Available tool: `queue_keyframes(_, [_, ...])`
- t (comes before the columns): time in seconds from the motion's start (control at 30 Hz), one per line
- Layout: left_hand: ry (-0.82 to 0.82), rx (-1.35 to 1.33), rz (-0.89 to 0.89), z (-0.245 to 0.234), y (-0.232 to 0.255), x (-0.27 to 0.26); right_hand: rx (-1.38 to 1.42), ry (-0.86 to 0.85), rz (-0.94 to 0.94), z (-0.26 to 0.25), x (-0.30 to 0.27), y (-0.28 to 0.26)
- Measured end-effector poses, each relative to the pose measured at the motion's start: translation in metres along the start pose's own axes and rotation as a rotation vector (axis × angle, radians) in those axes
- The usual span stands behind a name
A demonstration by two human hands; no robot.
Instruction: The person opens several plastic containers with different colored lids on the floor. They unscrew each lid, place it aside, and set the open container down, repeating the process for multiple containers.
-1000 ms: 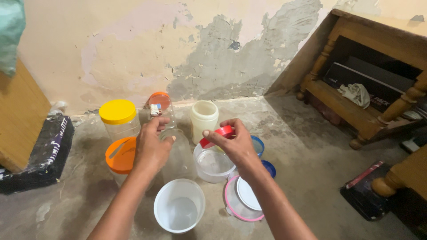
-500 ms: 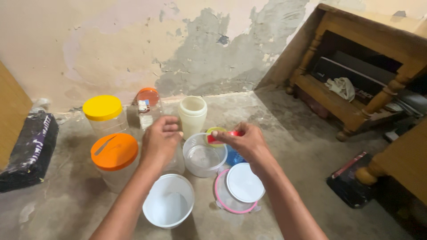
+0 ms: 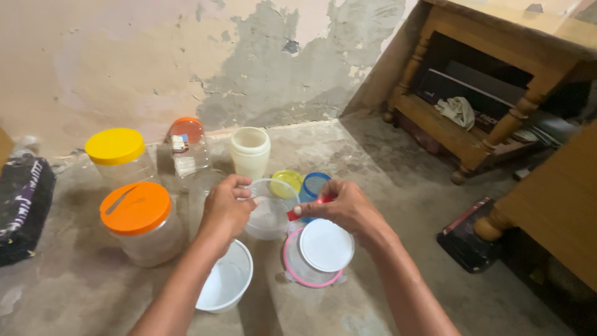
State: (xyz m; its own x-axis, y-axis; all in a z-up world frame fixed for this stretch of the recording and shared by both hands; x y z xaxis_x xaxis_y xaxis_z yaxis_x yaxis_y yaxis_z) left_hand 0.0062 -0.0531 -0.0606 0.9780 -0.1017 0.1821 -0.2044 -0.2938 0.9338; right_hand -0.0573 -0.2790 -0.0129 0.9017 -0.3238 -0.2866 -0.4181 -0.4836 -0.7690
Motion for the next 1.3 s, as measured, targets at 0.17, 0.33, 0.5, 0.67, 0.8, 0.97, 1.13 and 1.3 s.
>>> queue_keyframes(0.17, [0.065,-0.008,0.017,-0.007,-0.012,0.009,-0.206,-0.118,-0.007,0.001,-0.002,0.015])
queue_keyframes(0.33, [0.093,-0.060,0.038,-0.010,-0.020,0.012,-0.328,-0.212,0.035,0.015,-0.007,0.038])
queue_keyframes(0.5, [0.056,-0.066,0.018,-0.002,-0.024,0.004,-0.358,-0.270,0.086,0.029,-0.013,0.055])
queue_keyframes(0.67, [0.030,-0.056,0.033,0.005,-0.023,-0.007,-0.279,-0.249,0.047,0.047,-0.024,0.066])
queue_keyframes(0.8, [-0.013,0.077,0.121,0.011,-0.017,-0.016,-0.161,-0.180,0.056,0.063,-0.026,0.069])
queue_keyframes(0.97, [-0.013,0.152,0.014,0.013,-0.017,-0.026,-0.015,-0.111,-0.006,0.078,-0.028,0.069])
queue_keyframes(1.13, [0.044,0.215,0.046,0.002,-0.023,-0.029,-0.024,-0.086,-0.077,0.104,-0.030,0.068])
queue_keyframes(1.3, [0.086,0.134,0.056,-0.011,-0.031,-0.023,-0.034,-0.105,-0.208,0.124,-0.031,0.077])
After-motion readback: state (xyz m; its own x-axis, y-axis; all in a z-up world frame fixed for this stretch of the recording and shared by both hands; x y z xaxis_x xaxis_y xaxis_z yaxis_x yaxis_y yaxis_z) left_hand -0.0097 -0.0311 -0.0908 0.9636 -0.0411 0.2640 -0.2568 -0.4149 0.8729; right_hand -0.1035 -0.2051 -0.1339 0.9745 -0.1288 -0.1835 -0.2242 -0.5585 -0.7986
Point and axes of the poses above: each hand's wrist, its own x-axis towards the middle knuckle, its own z-axis out of the palm, y = z × x, the point moved 4 cm from there along x, towards the middle knuckle, and after that the axes turned 13 degrees about z, right-handed, at the moved point
